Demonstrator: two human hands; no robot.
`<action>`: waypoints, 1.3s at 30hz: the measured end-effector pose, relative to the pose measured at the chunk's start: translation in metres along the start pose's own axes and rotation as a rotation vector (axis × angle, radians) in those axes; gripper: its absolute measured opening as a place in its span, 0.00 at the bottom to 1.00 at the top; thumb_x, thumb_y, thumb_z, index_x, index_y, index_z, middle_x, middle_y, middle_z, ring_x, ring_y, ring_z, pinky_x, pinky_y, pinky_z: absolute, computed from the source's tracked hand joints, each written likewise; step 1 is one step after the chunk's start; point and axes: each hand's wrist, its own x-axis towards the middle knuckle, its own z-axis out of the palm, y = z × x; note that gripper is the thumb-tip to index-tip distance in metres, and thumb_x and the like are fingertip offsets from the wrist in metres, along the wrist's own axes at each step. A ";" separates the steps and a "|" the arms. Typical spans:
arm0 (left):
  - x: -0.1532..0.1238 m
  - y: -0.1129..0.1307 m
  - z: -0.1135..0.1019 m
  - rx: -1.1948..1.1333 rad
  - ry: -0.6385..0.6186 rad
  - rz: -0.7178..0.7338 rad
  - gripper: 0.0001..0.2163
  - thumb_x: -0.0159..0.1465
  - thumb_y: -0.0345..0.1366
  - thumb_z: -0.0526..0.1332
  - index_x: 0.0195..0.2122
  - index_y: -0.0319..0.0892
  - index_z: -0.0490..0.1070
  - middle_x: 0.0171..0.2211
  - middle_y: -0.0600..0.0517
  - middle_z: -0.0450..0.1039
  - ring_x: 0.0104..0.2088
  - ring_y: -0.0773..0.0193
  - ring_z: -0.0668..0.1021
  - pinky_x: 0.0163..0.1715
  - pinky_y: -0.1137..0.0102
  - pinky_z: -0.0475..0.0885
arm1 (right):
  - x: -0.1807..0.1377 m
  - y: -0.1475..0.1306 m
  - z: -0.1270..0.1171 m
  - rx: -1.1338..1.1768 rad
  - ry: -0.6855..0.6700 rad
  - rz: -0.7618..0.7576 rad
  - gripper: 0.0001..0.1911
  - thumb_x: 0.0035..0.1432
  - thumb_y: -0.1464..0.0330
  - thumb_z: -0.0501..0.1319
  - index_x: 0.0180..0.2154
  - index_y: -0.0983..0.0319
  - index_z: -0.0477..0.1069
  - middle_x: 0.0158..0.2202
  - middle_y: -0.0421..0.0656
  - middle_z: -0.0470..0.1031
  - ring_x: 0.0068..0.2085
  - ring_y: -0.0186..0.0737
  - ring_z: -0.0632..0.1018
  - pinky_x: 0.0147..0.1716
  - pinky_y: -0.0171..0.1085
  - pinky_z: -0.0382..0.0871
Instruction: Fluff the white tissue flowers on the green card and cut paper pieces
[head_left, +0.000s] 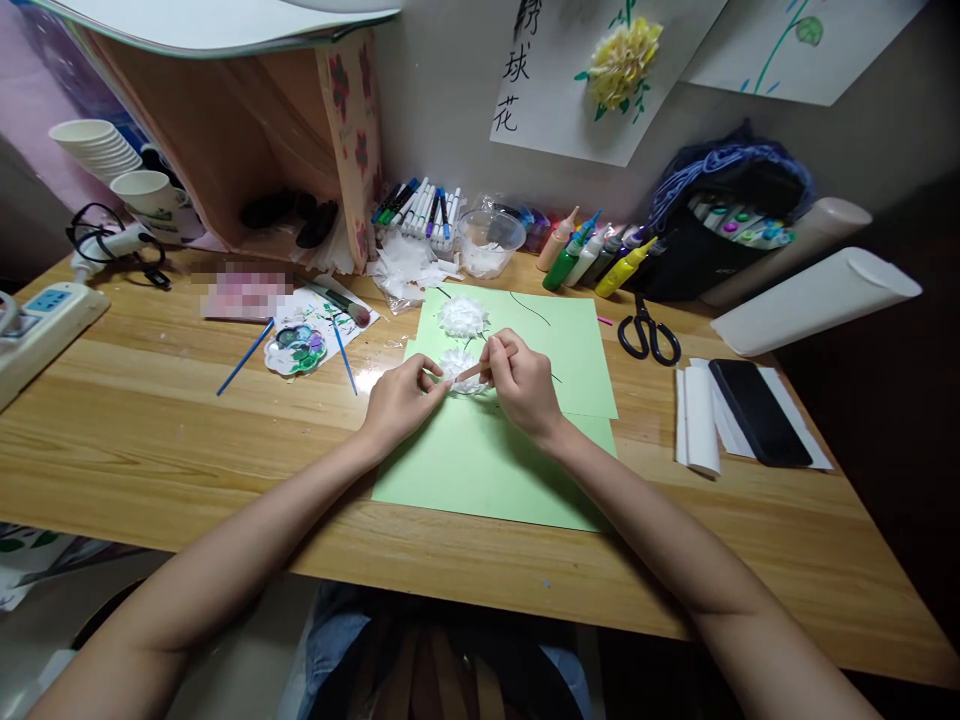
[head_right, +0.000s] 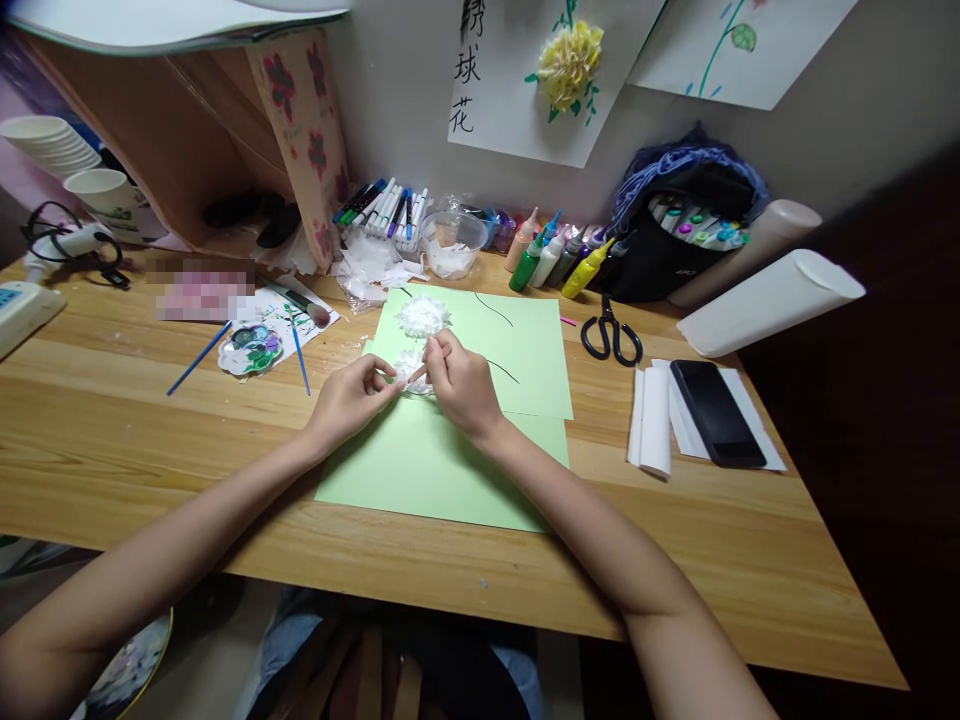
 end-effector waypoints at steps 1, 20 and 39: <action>0.000 0.001 0.000 0.003 0.004 -0.001 0.07 0.58 0.41 0.61 0.35 0.44 0.70 0.26 0.55 0.74 0.28 0.65 0.75 0.27 0.72 0.63 | -0.003 0.001 0.000 0.005 0.024 -0.023 0.16 0.67 0.63 0.47 0.28 0.60 0.62 0.19 0.37 0.69 0.21 0.32 0.72 0.23 0.32 0.65; 0.001 0.003 -0.001 0.045 -0.013 -0.002 0.08 0.62 0.41 0.57 0.36 0.44 0.69 0.26 0.54 0.74 0.28 0.64 0.74 0.27 0.71 0.61 | -0.010 0.013 0.003 -0.038 0.113 -0.149 0.14 0.66 0.66 0.48 0.28 0.60 0.63 0.20 0.38 0.71 0.20 0.31 0.73 0.22 0.32 0.67; 0.003 0.006 -0.003 0.082 -0.042 -0.018 0.12 0.65 0.32 0.47 0.45 0.43 0.65 0.24 0.54 0.74 0.32 0.59 0.76 0.34 0.68 0.64 | 0.031 -0.005 0.036 -0.400 0.105 -0.086 0.15 0.66 0.61 0.46 0.29 0.60 0.60 0.15 0.37 0.60 0.18 0.36 0.68 0.19 0.33 0.56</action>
